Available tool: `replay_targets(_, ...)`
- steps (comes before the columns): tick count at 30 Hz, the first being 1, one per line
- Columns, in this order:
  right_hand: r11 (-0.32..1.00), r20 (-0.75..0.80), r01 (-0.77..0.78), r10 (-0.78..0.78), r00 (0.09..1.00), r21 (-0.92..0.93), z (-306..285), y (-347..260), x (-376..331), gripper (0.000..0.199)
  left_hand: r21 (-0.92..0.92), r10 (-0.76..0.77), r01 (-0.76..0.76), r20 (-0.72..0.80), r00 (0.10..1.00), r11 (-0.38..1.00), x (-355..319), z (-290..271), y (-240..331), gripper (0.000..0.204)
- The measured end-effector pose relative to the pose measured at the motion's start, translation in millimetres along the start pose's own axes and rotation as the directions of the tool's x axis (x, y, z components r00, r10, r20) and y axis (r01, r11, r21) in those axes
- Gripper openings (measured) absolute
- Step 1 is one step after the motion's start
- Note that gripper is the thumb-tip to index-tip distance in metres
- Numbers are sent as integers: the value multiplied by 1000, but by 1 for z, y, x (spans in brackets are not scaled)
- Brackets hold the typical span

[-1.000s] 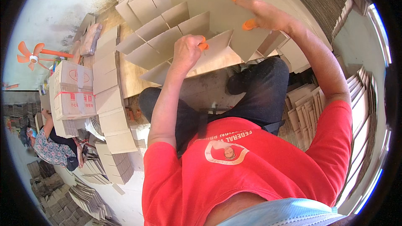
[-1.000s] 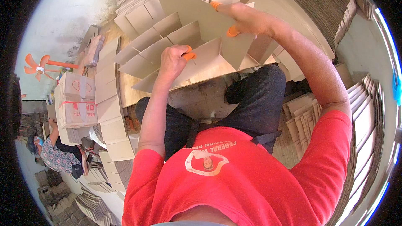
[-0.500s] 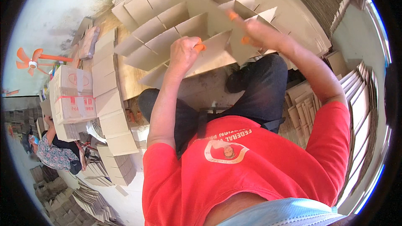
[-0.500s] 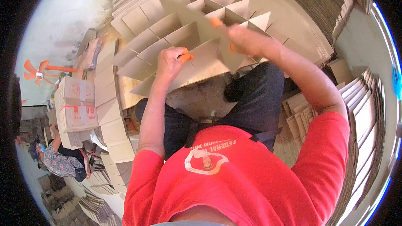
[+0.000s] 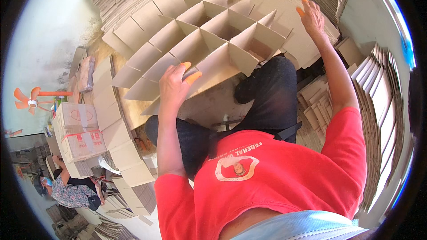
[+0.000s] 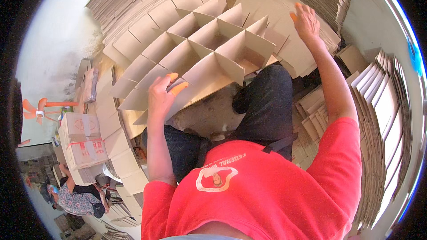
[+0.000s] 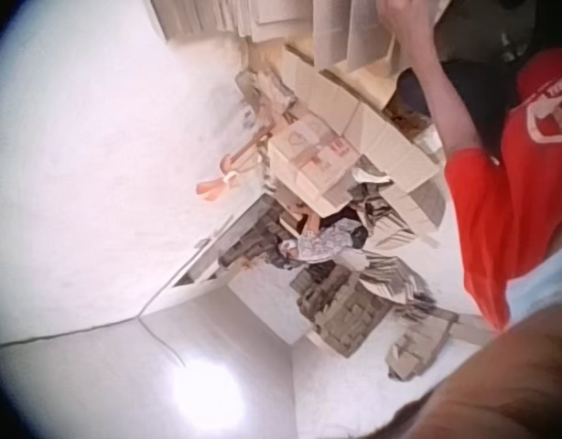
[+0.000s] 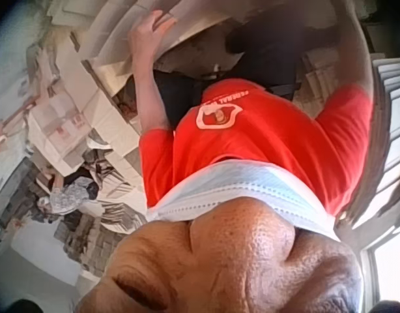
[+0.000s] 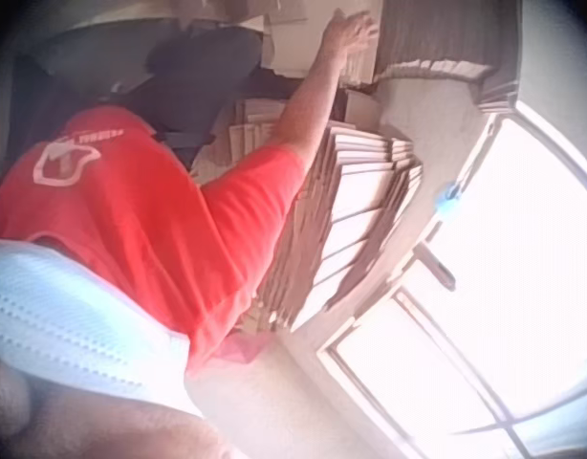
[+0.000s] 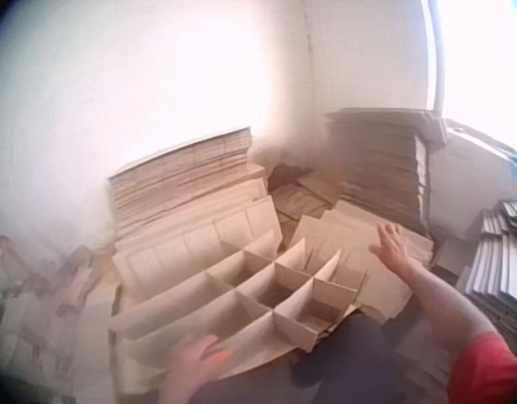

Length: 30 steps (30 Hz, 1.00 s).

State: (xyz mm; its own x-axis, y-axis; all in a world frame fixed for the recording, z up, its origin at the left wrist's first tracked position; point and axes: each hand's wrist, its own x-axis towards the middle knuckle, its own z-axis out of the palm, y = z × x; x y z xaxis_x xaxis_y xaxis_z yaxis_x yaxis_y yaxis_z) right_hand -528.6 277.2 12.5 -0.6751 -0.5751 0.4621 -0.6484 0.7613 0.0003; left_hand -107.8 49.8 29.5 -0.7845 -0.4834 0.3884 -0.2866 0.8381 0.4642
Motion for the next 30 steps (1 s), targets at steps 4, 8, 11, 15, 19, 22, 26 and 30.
replay_targets(4, 962, 373, -79, 176, 911, -263, 22, 33, -24, 72, 3, -38, 38, 12, 999, 999, -4, -5, -3, 36)
replay_targets(8, 975, 327, -50, 120, 938, -215, 39, 55, -24, 72, 1, -93, 93, -13, 996, 996, -5, -5, -7, 35)
replay_targets(11, 981, 321, -173, 194, 927, -93, 37, 72, -10, 59, 5, -104, 104, -23, 994, 995, -4, -6, -7, 35)
replay_targets(15, 995, 83, -66, 61, 995, 70, 10, 67, -7, 46, 6, -138, 138, -31, 990, 990, -10, -7, -11, 34)
replay_targets(19, 979, -92, 165, -155, 984, 117, -70, 13, 1, 42, 40, -150, 151, -24, 988, 988, -18, -11, -15, 35)
replay_targets(22, 819, -220, 213, -109, 969, 532, -116, -14, 8, 56, 66, -147, 147, -3, 989, 987, -21, -14, -15, 36)
replay_targets(26, 543, -441, 489, -227, 868, 682, -171, -79, 6, 65, 59, -132, 132, 3, 991, 990, -25, -12, -19, 32)
replay_targets(30, 270, -1, 150, -482, 876, 951, -209, -150, -15, 59, 46, -120, 118, 39, 992, 992, -26, -8, -26, 24)
